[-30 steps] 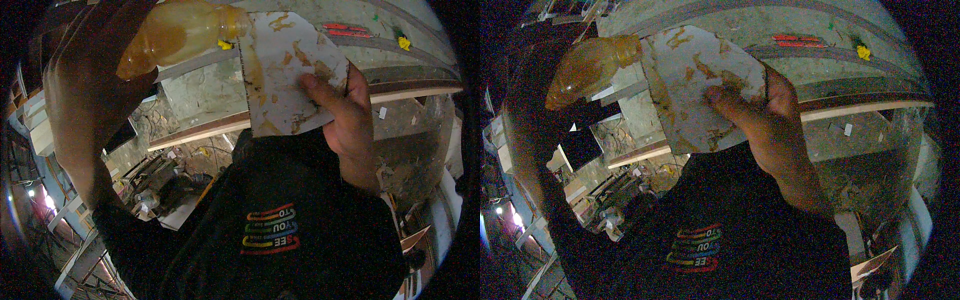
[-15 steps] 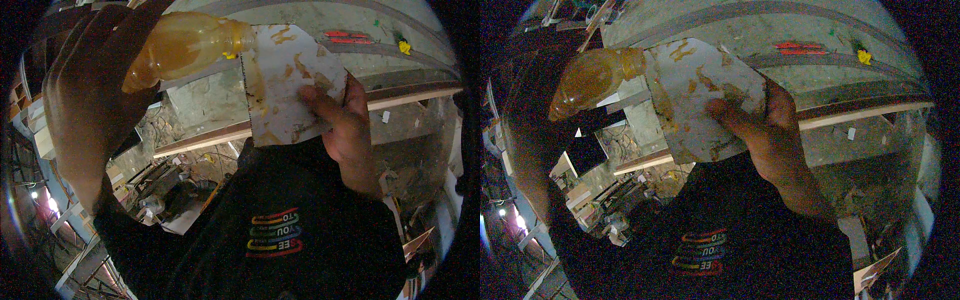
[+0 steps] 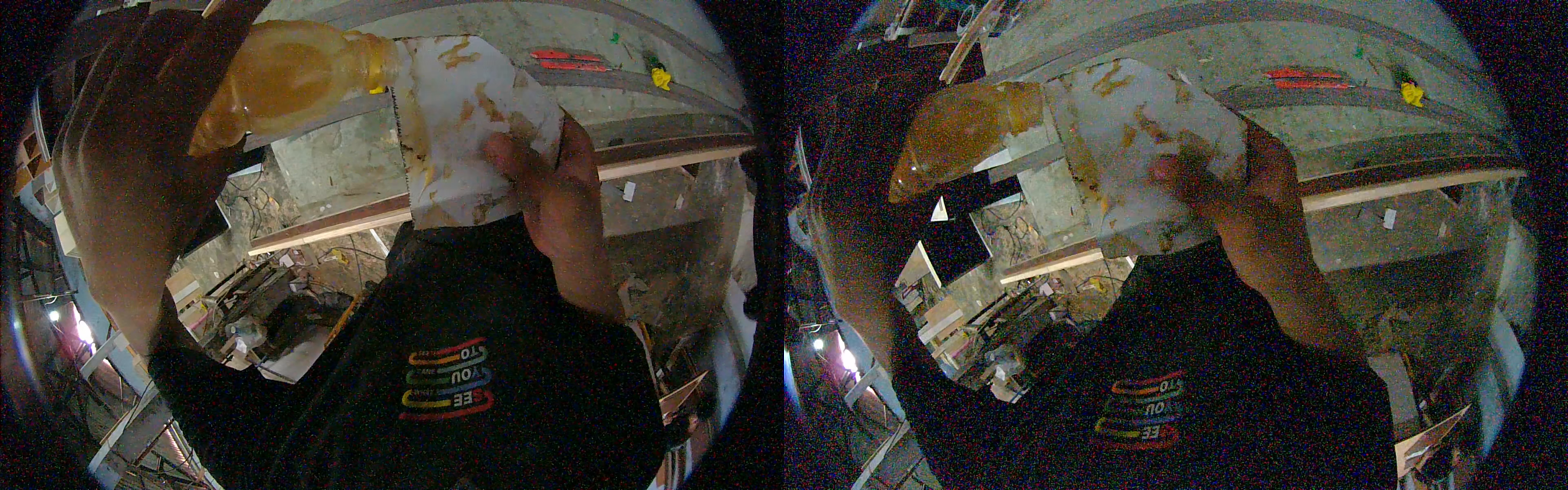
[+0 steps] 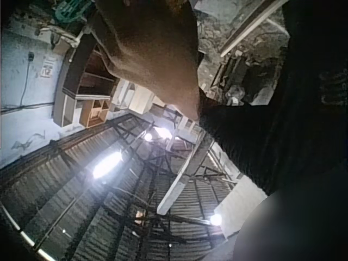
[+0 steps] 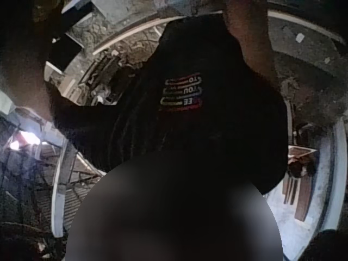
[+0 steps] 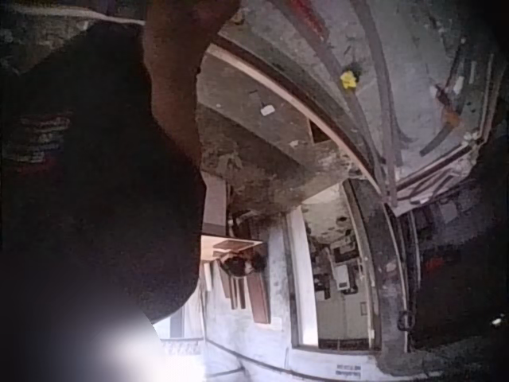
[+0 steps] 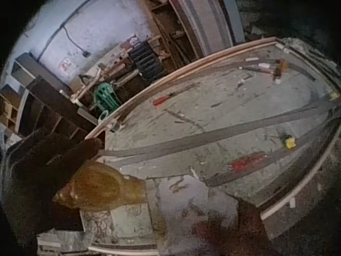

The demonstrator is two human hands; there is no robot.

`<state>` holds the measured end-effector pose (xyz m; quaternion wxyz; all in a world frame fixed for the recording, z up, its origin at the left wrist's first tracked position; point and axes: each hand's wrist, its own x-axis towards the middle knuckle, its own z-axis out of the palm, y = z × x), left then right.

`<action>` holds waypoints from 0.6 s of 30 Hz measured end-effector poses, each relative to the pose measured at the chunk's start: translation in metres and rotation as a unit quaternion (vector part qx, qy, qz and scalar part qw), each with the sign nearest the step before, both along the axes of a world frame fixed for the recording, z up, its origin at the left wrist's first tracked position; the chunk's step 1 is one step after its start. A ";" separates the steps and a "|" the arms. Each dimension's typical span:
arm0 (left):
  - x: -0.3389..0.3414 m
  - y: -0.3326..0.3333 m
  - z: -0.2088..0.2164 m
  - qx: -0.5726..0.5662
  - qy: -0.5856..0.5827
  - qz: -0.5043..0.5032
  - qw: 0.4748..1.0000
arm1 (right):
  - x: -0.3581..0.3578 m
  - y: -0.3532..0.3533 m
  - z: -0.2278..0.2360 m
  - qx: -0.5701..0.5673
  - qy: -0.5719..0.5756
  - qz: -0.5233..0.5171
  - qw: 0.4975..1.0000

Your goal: The person pours a yellow liquid from a plastic bottle onto a paper towel and wipes it along a long curved wooden piece. The person repeatedly refills the paper towel and continues wiping the wood surface in a workshop setting.

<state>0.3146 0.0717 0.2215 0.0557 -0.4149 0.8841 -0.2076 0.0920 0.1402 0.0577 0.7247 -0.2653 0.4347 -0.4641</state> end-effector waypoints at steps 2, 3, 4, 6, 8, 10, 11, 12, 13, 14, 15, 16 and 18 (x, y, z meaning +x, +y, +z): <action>0.000 0.001 -0.001 -0.007 0.000 -0.001 1.000 | 0.000 -0.001 -0.001 -0.002 -0.021 -0.010 1.000; 0.001 0.000 0.000 -0.005 0.003 -0.001 1.000 | 0.000 -0.001 -0.001 0.002 -0.017 -0.006 1.000; 0.000 0.002 -0.002 -0.007 0.005 -0.002 1.000 | 0.000 0.000 -0.001 0.004 -0.012 -0.005 1.000; 0.000 0.003 -0.002 -0.011 0.007 -0.002 1.000 | 0.001 0.000 -0.001 0.010 -0.010 -0.001 1.000; 0.001 0.002 -0.001 -0.013 0.009 -0.001 1.000 | 0.002 0.001 -0.001 0.017 -0.015 0.005 1.000; 0.002 0.003 0.001 -0.020 0.009 -0.003 1.000 | 0.002 0.000 -0.001 0.016 -0.002 0.005 1.000; 0.003 0.002 0.001 -0.018 0.011 -0.002 1.000 | 0.002 0.000 -0.001 0.016 0.006 0.005 1.000; 0.004 0.003 0.001 -0.020 0.013 -0.006 1.000 | 0.002 0.000 -0.001 0.010 0.025 0.007 1.000; 0.005 0.004 0.001 -0.022 0.013 -0.007 1.000 | 0.002 0.000 -0.001 0.004 0.043 0.010 0.999; 0.006 0.003 0.001 -0.021 0.015 -0.004 1.000 | 0.002 0.000 -0.001 -0.002 0.062 0.013 0.998; 0.007 0.004 0.001 -0.027 0.016 -0.006 0.999 | 0.002 0.000 -0.001 0.002 0.051 0.016 0.999; 0.008 0.004 0.002 -0.029 0.016 -0.005 0.999 | 0.002 0.000 -0.001 0.006 0.040 0.020 0.999; 0.009 0.006 0.001 -0.032 0.019 -0.009 0.999 | 0.002 0.000 0.000 0.012 0.030 0.025 0.999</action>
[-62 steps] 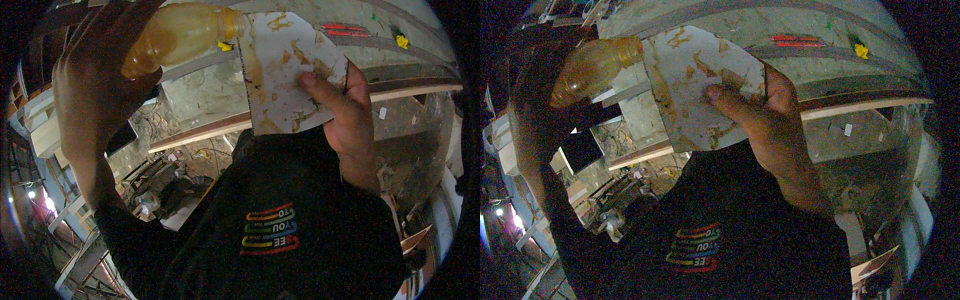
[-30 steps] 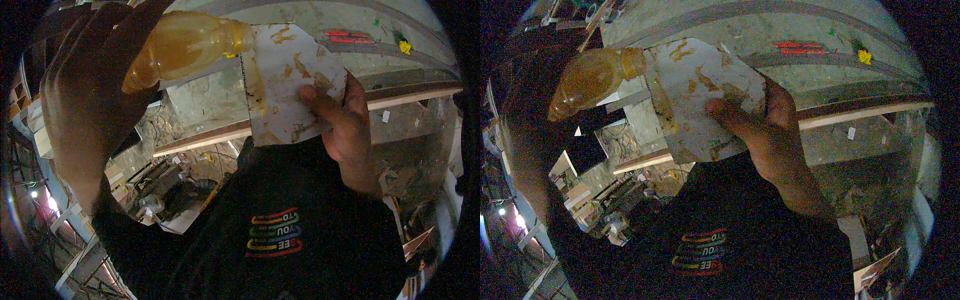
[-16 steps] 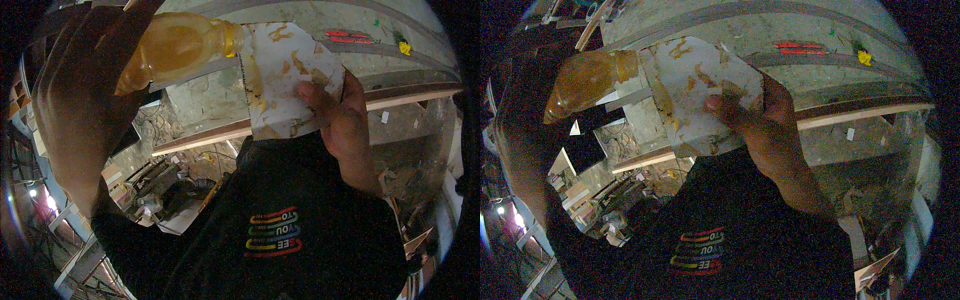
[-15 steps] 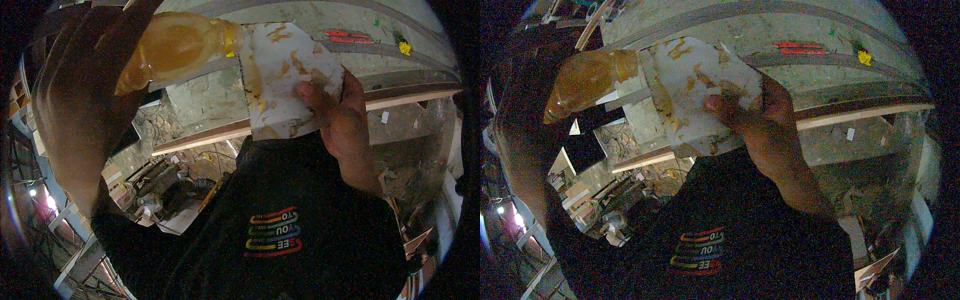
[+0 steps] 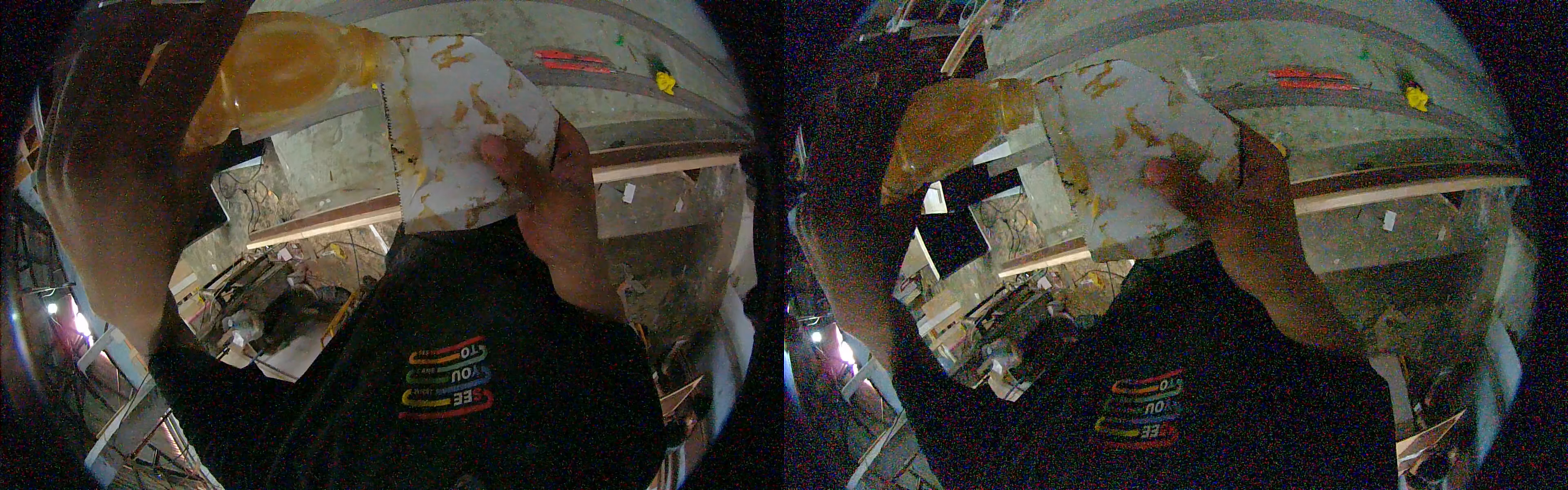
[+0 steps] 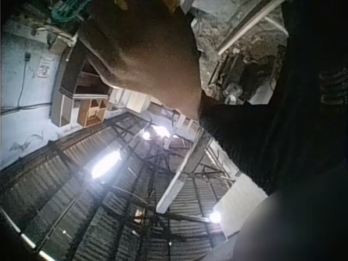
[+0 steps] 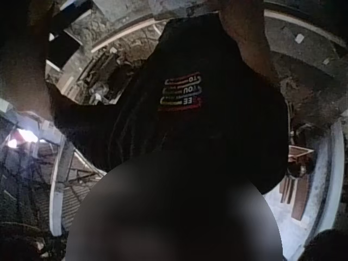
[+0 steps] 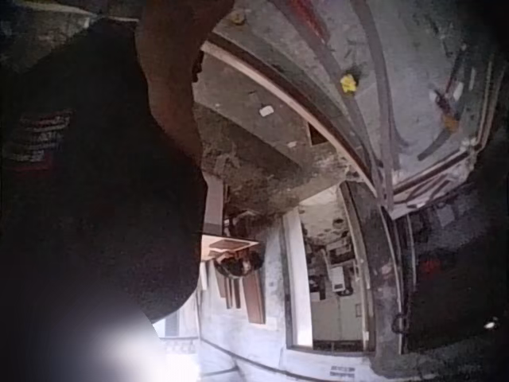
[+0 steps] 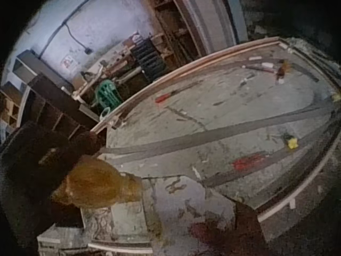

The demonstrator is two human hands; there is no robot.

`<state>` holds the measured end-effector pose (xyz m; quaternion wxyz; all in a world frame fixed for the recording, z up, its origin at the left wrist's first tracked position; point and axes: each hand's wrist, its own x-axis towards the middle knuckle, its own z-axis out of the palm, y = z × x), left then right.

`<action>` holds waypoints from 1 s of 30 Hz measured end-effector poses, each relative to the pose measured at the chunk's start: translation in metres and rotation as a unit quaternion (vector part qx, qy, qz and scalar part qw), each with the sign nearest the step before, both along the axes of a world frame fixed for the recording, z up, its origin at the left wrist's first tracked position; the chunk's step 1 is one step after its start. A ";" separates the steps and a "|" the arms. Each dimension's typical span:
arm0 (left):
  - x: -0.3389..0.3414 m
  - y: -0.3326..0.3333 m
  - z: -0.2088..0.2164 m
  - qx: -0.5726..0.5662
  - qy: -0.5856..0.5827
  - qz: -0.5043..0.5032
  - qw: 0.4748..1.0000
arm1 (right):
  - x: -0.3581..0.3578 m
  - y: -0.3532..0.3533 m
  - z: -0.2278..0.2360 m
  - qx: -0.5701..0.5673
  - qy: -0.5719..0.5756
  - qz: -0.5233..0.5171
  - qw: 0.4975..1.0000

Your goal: The person pours a yellow liquid from a plastic bottle onto a paper towel and wipes it along a long curved wooden piece. The person repeatedly refills the paper towel and continues wiping the wood surface in a workshop setting.

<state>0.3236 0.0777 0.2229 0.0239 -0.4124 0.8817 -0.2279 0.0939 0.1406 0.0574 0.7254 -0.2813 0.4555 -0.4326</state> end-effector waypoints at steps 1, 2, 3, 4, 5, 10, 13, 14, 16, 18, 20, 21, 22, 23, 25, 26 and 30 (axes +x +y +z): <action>0.001 0.001 0.000 -0.002 0.000 -0.001 1.000 | 0.000 0.000 0.000 0.002 0.002 0.001 1.000; 0.002 0.001 0.000 -0.004 0.002 -0.002 1.000 | 0.001 0.001 0.000 0.005 0.005 0.002 1.000; 0.002 0.001 0.000 -0.006 0.004 -0.003 1.000 | 0.001 0.001 0.000 0.009 -0.003 0.001 1.000; 0.004 0.001 0.000 -0.008 0.007 -0.006 1.000 | 0.001 0.002 0.000 0.012 -0.011 0.001 1.000; 0.005 0.002 0.000 -0.012 0.009 -0.008 1.000 | 0.002 0.002 0.000 0.015 -0.019 0.001 1.000; 0.012 0.004 0.001 -0.025 0.015 -0.017 0.999 | 0.004 0.003 -0.003 -0.002 -0.016 -0.001 1.000; 0.018 0.005 0.002 -0.035 0.019 -0.021 0.999 | 0.005 0.004 -0.004 -0.020 0.047 0.009 0.999; 0.020 0.004 0.003 -0.041 0.020 -0.022 0.999 | 0.005 0.005 -0.004 -0.020 0.049 0.010 0.999; 0.023 0.004 0.004 -0.050 0.026 -0.026 0.998 | 0.006 0.005 -0.003 -0.016 0.033 0.010 0.999; 0.027 0.003 0.003 -0.059 0.027 -0.032 0.997 | 0.007 0.004 -0.001 -0.008 -0.020 -0.001 1.000; 0.029 0.004 0.002 -0.062 0.030 -0.041 0.997 | 0.008 0.004 0.003 0.004 -0.082 -0.008 0.997; 0.030 0.004 0.001 -0.063 0.030 -0.044 0.997 | 0.008 0.004 0.006 0.006 -0.096 -0.007 0.995; 0.032 0.002 0.001 -0.065 0.030 -0.048 0.996 | 0.006 0.003 0.008 0.012 -0.100 0.001 0.995; 0.033 0.001 0.001 -0.068 0.030 -0.051 0.996 | 0.006 0.003 0.011 0.004 -0.106 -0.006 0.994; 0.036 -0.002 0.001 -0.075 0.030 -0.057 0.995 | 0.006 0.002 0.015 -0.004 -0.088 0.003 0.996; 0.038 -0.006 0.003 -0.079 0.031 -0.060 0.995 | 0.006 0.002 0.016 -0.031 -0.084 0.000 0.996; 0.044 -0.005 0.001 -0.093 0.037 -0.062 0.993 | 0.009 0.003 0.018 -0.014 -0.115 0.008 0.993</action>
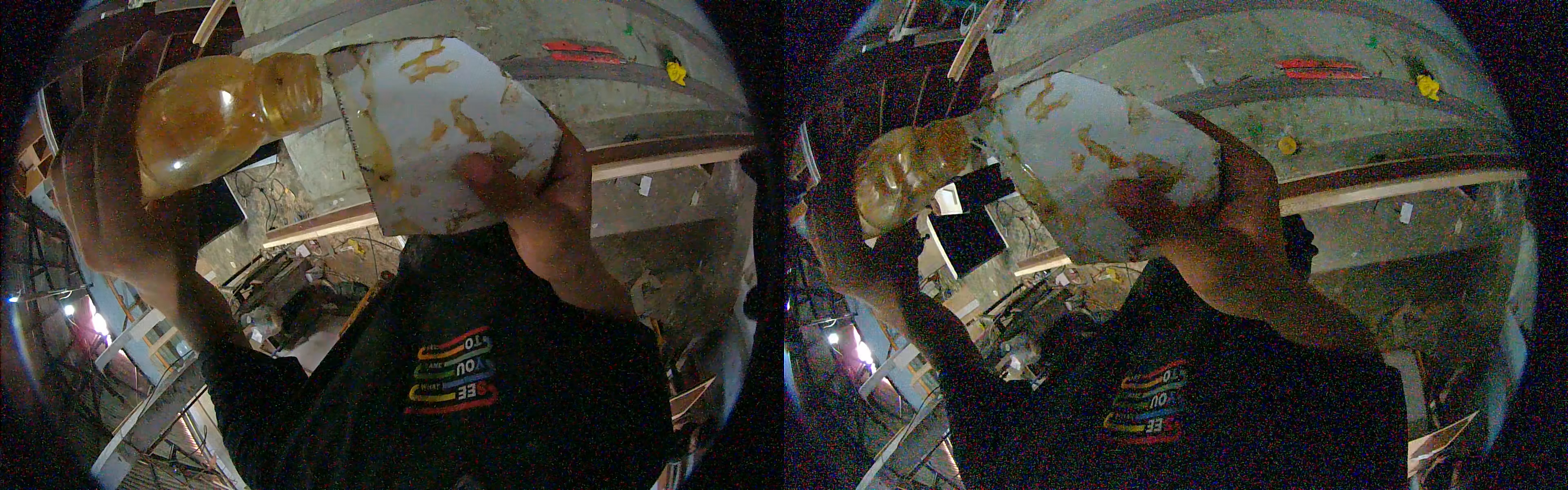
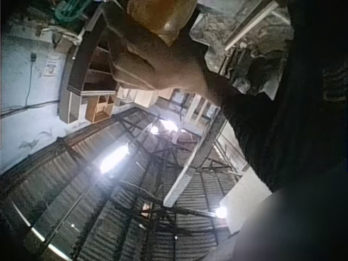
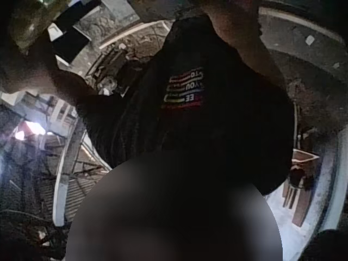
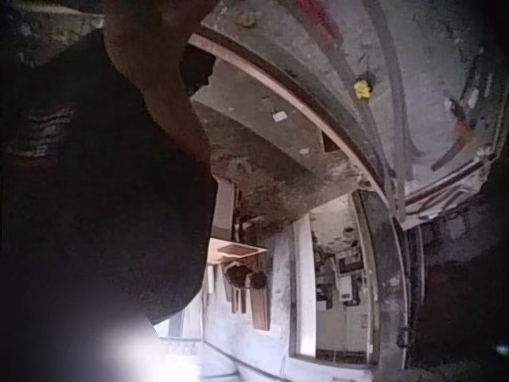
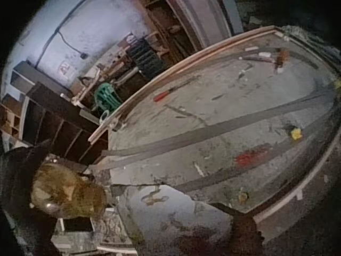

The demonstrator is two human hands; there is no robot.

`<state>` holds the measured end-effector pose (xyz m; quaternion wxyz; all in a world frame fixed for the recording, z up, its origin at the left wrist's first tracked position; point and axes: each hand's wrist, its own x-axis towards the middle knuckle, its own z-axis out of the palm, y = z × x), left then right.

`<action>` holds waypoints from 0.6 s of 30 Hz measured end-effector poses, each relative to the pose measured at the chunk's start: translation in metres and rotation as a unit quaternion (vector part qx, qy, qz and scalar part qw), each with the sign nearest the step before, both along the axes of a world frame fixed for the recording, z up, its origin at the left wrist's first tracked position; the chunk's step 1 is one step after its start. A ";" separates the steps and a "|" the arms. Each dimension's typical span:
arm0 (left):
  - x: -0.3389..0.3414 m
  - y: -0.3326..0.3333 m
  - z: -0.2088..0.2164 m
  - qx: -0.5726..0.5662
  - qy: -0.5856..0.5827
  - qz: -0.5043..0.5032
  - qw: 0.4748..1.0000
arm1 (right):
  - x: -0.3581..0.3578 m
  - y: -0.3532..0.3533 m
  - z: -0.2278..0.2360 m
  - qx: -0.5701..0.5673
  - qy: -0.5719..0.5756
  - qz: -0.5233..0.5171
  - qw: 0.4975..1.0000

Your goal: The person pours a yellow liquid from a plastic bottle onto a paper towel and wipes it along a long curved wooden piece. The person repeatedly refills the paper towel and continues wiping the wood surface in a workshop setting.

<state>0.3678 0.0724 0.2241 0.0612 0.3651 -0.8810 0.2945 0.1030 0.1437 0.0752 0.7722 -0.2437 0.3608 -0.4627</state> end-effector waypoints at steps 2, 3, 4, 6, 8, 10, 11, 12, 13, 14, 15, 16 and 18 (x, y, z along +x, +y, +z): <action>0.002 0.000 -0.002 -0.003 0.001 -0.001 1.000 | 0.001 0.000 0.000 -0.010 0.002 -0.009 1.000; 0.003 0.001 -0.002 -0.004 0.001 -0.001 1.000 | 0.002 0.001 0.000 -0.003 -0.018 -0.005 1.000; 0.003 0.001 -0.003 -0.005 0.002 -0.003 1.000 | 0.002 0.001 0.000 0.001 -0.038 -0.006 0.999; 0.004 0.001 -0.004 -0.006 0.006 -0.002 1.000 | 0.002 0.001 0.000 -0.004 -0.038 -0.003 0.999; 0.004 0.001 -0.005 -0.007 0.008 -0.001 1.000 | 0.001 0.001 0.001 -0.029 -0.003 -0.003 1.000; 0.005 0.001 -0.006 -0.008 0.008 0.000 1.000 | 0.000 0.001 0.002 -0.015 0.002 0.004 1.000; 0.005 0.001 -0.006 -0.008 0.008 -0.001 1.000 | 0.000 0.002 0.002 -0.015 0.001 -0.003 1.000; 0.005 0.001 -0.007 -0.010 0.010 0.000 1.000 | 0.000 0.002 0.002 -0.013 -0.004 0.002 1.000; 0.005 0.001 -0.009 -0.011 0.011 0.000 1.000 | 0.001 0.002 0.002 -0.017 -0.011 -0.003 1.000; 0.005 0.002 -0.009 -0.011 0.010 0.000 1.000 | 0.001 0.002 0.002 -0.020 -0.015 -0.008 1.000; 0.005 0.002 -0.011 -0.012 0.011 0.002 1.000 | 0.002 0.003 0.002 -0.023 -0.020 -0.012 0.999; 0.006 0.002 -0.012 -0.012 0.012 0.003 1.000 | 0.002 0.003 0.002 -0.026 -0.023 -0.016 0.999; 0.007 0.004 -0.015 -0.012 0.017 0.008 1.000 | 0.002 0.003 0.000 -0.029 -0.012 -0.014 0.999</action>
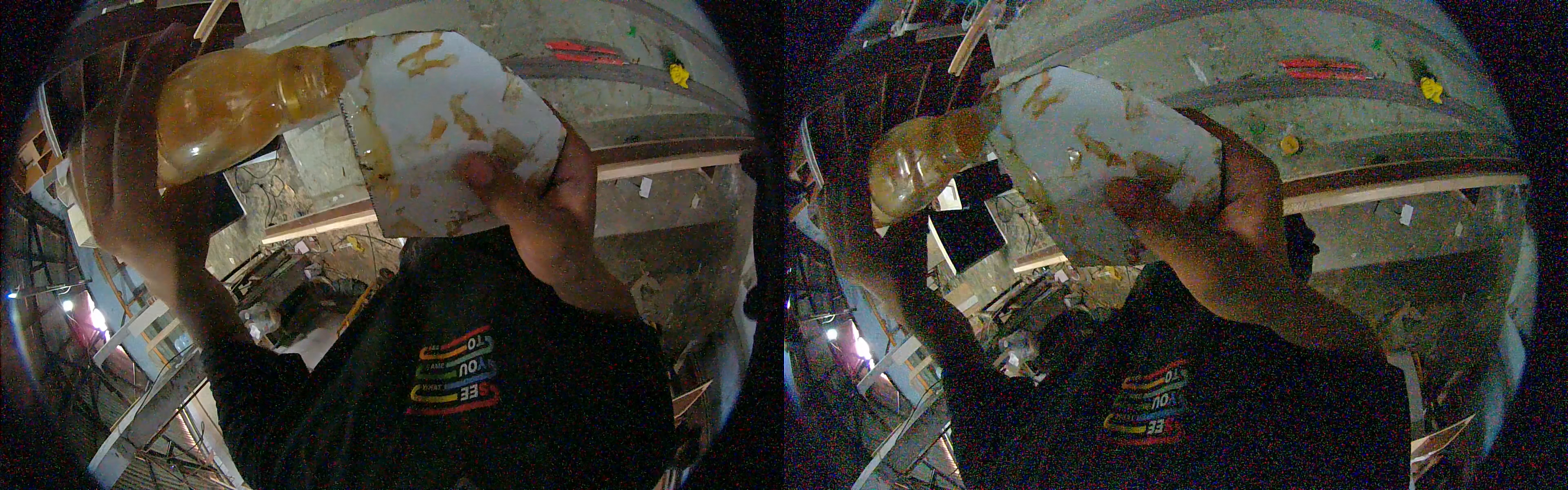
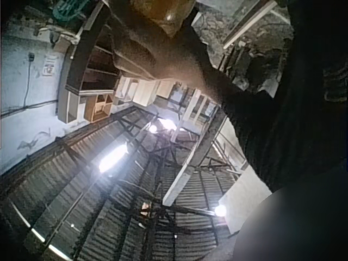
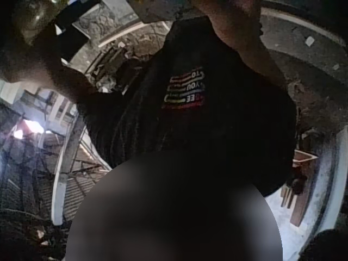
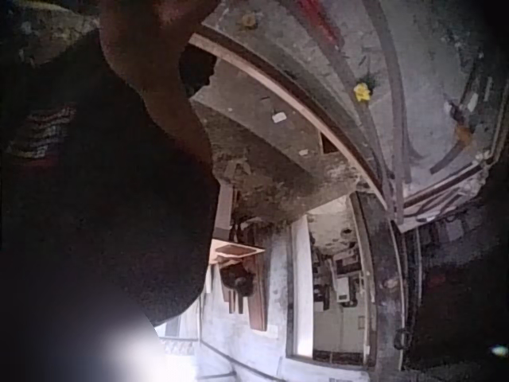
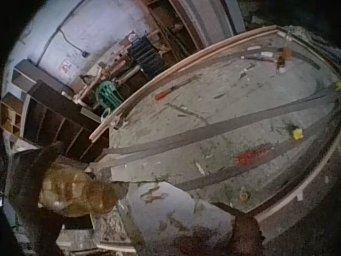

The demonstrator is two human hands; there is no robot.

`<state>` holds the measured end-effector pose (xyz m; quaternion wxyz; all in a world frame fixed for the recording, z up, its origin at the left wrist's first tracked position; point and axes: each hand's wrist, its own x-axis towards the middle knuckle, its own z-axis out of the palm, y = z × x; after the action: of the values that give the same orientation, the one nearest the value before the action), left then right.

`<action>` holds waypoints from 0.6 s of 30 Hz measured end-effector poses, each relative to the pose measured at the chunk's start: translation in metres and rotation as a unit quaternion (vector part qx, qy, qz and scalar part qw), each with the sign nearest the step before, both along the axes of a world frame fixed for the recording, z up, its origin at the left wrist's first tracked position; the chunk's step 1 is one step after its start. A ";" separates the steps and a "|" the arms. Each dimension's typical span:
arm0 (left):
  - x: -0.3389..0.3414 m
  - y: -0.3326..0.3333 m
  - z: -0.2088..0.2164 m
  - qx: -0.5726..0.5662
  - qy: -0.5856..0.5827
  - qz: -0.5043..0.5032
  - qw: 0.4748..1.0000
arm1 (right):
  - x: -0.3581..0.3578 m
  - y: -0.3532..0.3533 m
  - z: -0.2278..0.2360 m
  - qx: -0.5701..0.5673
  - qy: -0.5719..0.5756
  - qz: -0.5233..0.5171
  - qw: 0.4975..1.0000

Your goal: The person pours a yellow liquid from a plastic bottle onto a paper towel and wipes it along a long curved wooden piece. The person repeatedly refills the paper towel and continues wiping the wood surface in a workshop setting.

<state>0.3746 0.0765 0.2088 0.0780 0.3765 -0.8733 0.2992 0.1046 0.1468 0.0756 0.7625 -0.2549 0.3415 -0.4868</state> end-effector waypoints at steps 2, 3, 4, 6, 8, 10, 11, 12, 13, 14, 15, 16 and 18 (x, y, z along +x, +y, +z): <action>0.002 0.003 -0.003 -0.001 0.005 0.003 1.000 | -0.001 0.000 -0.001 -0.007 0.020 -0.001 1.000; 0.003 0.004 -0.006 -0.001 0.008 0.007 1.000 | -0.001 0.000 -0.002 -0.012 0.020 0.002 1.000; 0.004 0.006 -0.008 -0.001 0.010 0.008 1.000 | -0.001 0.000 -0.003 -0.022 0.012 -0.007 1.000; 0.006 0.009 -0.014 0.000 0.022 0.014 1.000 | 0.000 0.000 -0.004 -0.028 0.009 -0.018 0.999; 0.010 0.008 -0.023 -0.008 0.030 -0.006 0.999 | 0.002 0.000 -0.005 -0.019 0.018 -0.021 0.999; 0.010 0.016 -0.033 -0.012 0.050 0.004 0.999 | 0.004 0.000 -0.005 -0.017 0.004 -0.029 0.999; 0.010 0.020 -0.037 -0.008 0.060 0.014 0.998 | 0.004 0.000 -0.005 -0.016 -0.003 -0.033 0.999; 0.009 0.024 -0.042 -0.005 0.068 0.026 0.997 | 0.005 -0.001 -0.005 -0.010 0.000 -0.036 0.999; 0.008 0.028 -0.046 -0.001 0.080 0.038 0.996 | 0.006 -0.001 -0.004 -0.004 0.004 -0.039 0.999; 0.006 0.032 -0.051 0.004 0.092 0.050 0.995 | 0.006 -0.002 -0.004 -0.004 -0.003 -0.048 0.999; 0.006 0.033 -0.054 0.009 0.100 0.058 0.993 | 0.008 -0.003 -0.004 0.010 0.008 -0.046 0.999; 0.004 0.035 -0.058 0.014 0.108 0.069 0.992 | 0.008 -0.004 -0.004 0.019 0.007 -0.049 0.999; -0.001 0.041 -0.063 0.031 0.132 0.096 0.986 | 0.011 -0.006 -0.005 0.021 0.018 -0.055 0.998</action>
<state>0.3732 0.1178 0.1459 0.1523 0.4968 -0.8240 0.2260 0.1154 0.1403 0.0709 0.7337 -0.2284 0.3789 -0.5156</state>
